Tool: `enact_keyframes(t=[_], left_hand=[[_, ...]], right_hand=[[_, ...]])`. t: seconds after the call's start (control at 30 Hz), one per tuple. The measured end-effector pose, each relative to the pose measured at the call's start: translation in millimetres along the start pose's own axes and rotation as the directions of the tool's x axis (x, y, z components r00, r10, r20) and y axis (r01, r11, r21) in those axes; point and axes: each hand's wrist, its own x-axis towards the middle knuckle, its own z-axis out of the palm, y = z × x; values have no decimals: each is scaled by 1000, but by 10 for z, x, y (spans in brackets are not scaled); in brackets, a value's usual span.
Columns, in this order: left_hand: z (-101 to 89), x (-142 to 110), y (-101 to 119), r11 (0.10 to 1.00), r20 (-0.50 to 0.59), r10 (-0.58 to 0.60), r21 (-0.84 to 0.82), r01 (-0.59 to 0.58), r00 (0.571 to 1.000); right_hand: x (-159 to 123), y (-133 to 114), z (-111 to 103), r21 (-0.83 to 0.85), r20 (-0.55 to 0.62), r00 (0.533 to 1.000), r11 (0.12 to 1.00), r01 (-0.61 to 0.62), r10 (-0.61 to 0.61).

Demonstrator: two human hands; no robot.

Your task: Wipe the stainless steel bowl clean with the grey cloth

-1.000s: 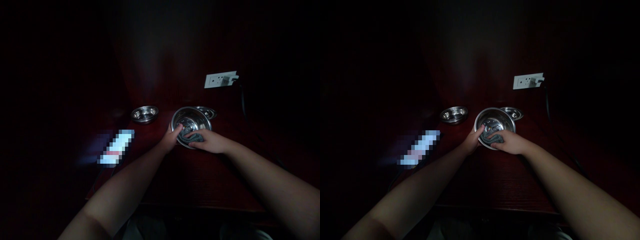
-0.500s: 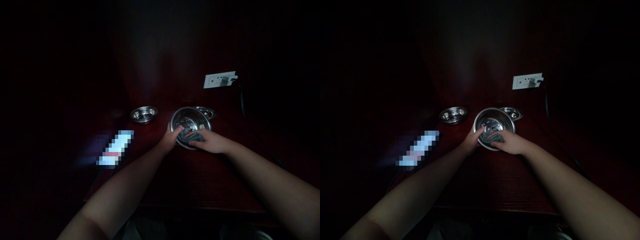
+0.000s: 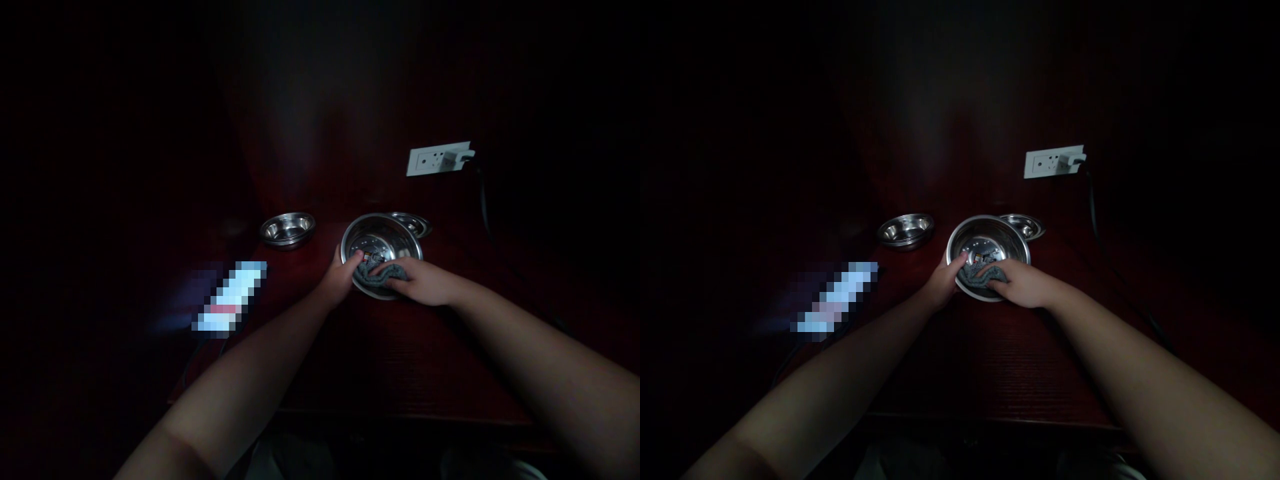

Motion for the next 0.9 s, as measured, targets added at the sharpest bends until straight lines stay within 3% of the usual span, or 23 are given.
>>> enact_keyframes(t=[0.9], left_hand=[[4, -14, 17, 1000, -15, -27, -3, 27, 1000]], right_hand=[[-31, -67, -52, -168, 36, 999, 986, 8, -2]])
